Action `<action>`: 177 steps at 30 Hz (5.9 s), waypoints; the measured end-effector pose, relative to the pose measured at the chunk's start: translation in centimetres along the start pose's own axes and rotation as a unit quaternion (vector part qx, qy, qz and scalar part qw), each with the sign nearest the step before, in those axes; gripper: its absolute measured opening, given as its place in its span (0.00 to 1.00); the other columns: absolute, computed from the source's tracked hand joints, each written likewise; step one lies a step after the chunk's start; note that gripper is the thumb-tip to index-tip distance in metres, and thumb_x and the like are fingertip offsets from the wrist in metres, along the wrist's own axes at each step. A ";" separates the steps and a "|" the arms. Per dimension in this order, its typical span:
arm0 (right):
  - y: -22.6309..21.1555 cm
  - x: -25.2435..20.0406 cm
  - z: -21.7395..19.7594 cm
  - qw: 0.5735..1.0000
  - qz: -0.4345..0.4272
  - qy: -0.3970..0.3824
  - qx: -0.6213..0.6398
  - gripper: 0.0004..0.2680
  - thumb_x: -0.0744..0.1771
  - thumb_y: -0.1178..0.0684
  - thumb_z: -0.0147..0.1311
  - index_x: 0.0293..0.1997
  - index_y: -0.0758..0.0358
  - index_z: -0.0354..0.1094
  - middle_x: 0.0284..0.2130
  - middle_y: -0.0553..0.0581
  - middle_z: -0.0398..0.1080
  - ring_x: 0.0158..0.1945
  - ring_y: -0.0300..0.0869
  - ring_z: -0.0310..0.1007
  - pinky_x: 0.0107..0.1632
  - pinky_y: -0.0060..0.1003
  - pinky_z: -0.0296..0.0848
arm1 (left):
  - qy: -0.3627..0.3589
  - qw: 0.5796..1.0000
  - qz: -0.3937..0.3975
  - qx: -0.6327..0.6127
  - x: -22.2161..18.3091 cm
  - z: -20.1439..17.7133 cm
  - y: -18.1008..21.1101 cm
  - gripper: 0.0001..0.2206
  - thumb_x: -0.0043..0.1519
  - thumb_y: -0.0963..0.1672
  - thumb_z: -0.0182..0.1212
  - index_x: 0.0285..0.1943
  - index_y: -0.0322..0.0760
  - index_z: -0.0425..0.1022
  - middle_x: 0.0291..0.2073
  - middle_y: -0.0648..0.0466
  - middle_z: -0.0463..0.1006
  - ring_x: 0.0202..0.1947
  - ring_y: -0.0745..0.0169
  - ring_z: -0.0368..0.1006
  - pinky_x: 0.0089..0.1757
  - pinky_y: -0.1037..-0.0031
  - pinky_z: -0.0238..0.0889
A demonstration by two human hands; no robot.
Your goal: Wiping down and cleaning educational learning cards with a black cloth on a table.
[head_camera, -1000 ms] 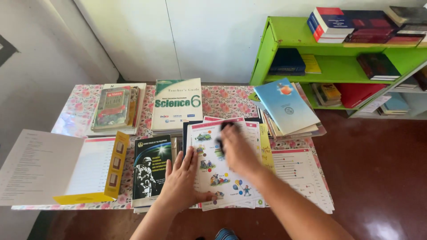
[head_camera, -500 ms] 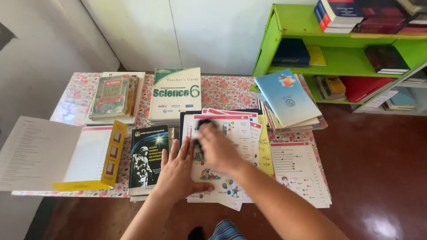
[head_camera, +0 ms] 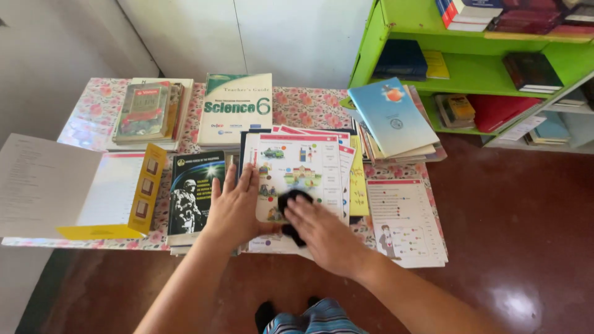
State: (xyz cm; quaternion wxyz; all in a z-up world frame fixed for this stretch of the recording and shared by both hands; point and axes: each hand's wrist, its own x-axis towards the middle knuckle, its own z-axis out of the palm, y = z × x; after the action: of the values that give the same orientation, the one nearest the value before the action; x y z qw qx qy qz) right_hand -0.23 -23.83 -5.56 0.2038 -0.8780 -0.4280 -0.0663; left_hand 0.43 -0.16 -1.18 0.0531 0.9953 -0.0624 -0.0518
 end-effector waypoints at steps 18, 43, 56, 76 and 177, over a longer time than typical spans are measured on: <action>-1.2 -6.3 -4.1 0.897 0.419 0.094 0.110 0.16 0.62 0.41 0.63 0.49 0.57 0.75 0.40 0.56 0.79 0.47 0.42 0.79 0.46 0.40 0.75 | 0.162 0.961 -0.094 -0.202 -6.8 2.3 1.6 0.22 0.59 0.53 0.66 0.56 0.39 0.78 0.31 0.50 0.82 0.38 0.47 0.77 0.37 0.57 0.70; 7.9 -9.6 -7.8 0.775 0.397 0.186 0.455 0.17 0.66 0.51 0.60 0.62 0.62 0.71 0.44 0.52 0.76 0.44 0.34 0.71 0.46 0.29 0.71 | 0.128 0.777 0.107 -0.607 -5.2 -1.1 11.7 0.19 0.63 0.37 0.65 0.64 0.37 0.76 0.41 0.56 0.84 0.28 0.76 0.67 0.34 0.81 0.67; 23.3 -29.0 -4.6 0.815 0.486 0.230 0.217 0.16 0.66 0.52 0.63 0.61 0.56 0.72 0.42 0.54 0.77 0.45 0.39 0.75 0.49 0.36 0.74 | 0.024 0.852 -0.005 -0.523 1.7 15.6 28.3 0.32 0.57 0.45 0.68 0.72 0.37 0.61 0.37 0.47 0.81 0.30 0.56 0.78 0.35 0.65 0.73; 24.1 -24.9 1.3 0.833 0.547 0.004 0.078 0.19 0.63 0.47 0.61 0.62 0.47 0.67 0.50 0.58 0.70 0.52 0.53 0.74 0.50 0.48 0.73 | -0.006 0.950 -0.138 -0.278 4.2 26.9 28.5 0.36 0.52 0.46 0.73 0.69 0.32 0.61 0.57 0.34 0.65 0.61 0.31 0.58 0.59 0.54 0.56; 12.4 14.0 -2.4 0.985 0.175 0.000 0.005 0.18 0.68 0.58 0.48 0.68 0.66 0.62 0.63 0.64 0.65 0.67 0.56 0.62 0.71 0.49 0.60 | 0.196 0.959 0.161 -0.126 4.8 3.2 3.4 0.20 0.63 0.46 0.58 0.61 0.31 0.75 0.63 0.41 0.71 0.65 0.40 0.64 0.58 0.60 0.62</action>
State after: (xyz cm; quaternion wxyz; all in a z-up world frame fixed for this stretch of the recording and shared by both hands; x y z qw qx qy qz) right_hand 18.31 -21.54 -3.06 0.2173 -0.9382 -0.2679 -0.0276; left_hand 4.43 -4.45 -4.48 0.1974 0.9478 -0.2031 0.1462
